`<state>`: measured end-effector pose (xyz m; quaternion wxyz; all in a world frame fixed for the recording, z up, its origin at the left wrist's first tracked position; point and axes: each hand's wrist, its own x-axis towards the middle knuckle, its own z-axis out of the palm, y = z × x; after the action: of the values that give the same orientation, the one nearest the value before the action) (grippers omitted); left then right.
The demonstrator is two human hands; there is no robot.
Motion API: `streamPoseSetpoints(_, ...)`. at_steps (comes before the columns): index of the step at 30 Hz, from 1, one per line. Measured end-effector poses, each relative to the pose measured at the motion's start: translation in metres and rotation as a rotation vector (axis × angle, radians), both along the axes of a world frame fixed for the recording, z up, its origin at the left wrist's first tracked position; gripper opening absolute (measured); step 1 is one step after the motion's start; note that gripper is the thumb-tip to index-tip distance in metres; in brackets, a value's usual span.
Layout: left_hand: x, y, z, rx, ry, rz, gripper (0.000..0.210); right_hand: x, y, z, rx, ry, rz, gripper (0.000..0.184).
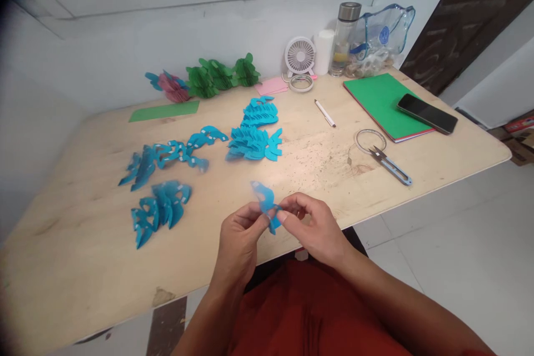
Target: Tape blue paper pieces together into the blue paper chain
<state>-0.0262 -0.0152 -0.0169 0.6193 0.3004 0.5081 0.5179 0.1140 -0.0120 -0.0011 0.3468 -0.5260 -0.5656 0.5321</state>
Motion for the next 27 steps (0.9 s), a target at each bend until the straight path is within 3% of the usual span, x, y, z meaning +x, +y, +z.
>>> streamPoseSetpoints(7, 0.0011, -0.0017, -0.0007, 0.023, 0.065, 0.011, 0.002, -0.0041, -0.0044, -0.0004, 0.169, -0.227, 0.012, 0.008)
streamPoseSetpoints(9, 0.0011, -0.0024, -0.0001, 0.016, 0.067, 0.002, 0.002, -0.0041, -0.0039, -0.0029, 0.158, -0.224, 0.009, 0.003)
streamPoseSetpoints(27, -0.0057, -0.003, -0.0068, 0.009, -0.056, -0.109, 0.008, -0.0005, 0.0001, -0.004, -0.015, -0.062, 0.003, 0.009)
